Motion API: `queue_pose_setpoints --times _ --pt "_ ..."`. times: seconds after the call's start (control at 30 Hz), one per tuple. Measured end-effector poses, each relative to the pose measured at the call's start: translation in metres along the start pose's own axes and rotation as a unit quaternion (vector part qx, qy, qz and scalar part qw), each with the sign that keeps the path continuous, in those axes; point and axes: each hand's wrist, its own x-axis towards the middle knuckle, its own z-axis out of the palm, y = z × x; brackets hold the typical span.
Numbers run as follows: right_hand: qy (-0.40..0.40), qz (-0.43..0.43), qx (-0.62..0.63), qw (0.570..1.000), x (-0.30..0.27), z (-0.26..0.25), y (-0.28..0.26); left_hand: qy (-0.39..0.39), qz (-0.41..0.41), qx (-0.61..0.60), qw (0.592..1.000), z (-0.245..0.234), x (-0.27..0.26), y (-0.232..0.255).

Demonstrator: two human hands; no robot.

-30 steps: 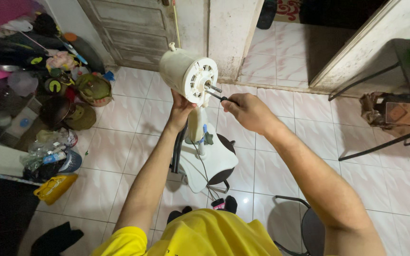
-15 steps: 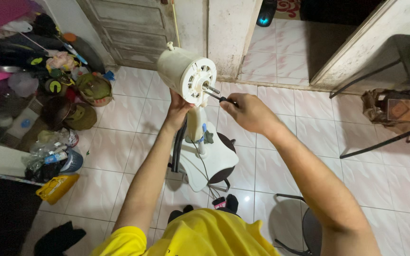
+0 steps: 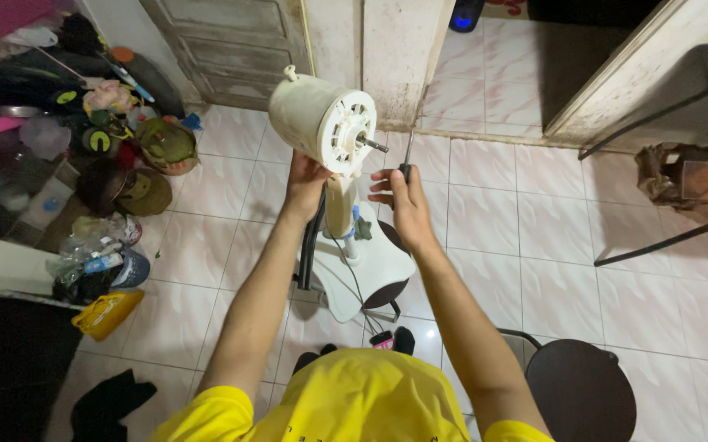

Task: The person uses a screwdriver to repeatedly loosen and tighten a screw on the rear motor housing of a standing fan. They periodically walk to a nearby table to pick up small metal parts from a green plate and return to the fan to insert them into the motor housing.

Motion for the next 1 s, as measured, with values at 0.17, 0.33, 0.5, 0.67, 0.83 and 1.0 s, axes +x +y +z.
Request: queue_pose_setpoints --times 0.17,0.33,0.5,0.67,0.83,1.0 --pt "-0.03 -0.026 0.038 0.998 0.004 0.003 0.028 0.027 0.059 0.071 0.995 0.027 -0.015 0.005" --pt "-0.067 -0.086 0.027 0.994 0.001 0.011 0.042 -0.01 0.01 0.144 0.989 0.035 -0.019 0.03" --pt "-0.052 -0.016 0.136 0.989 0.014 0.007 0.068 0.094 0.078 0.221 0.968 0.061 -0.016 0.021" --pt "-0.078 0.042 0.26 0.962 0.068 -0.001 0.095 0.312 0.179 0.379 0.853 0.089 -0.017 -0.012" --pt "-0.148 0.078 0.308 0.937 0.079 -0.011 0.077 0.287 0.18 0.304 0.89 0.072 -0.016 -0.027" --pt "-0.123 0.007 0.089 0.988 0.058 -0.029 0.045 0.117 0.019 0.318 0.941 0.024 -0.034 -0.018"
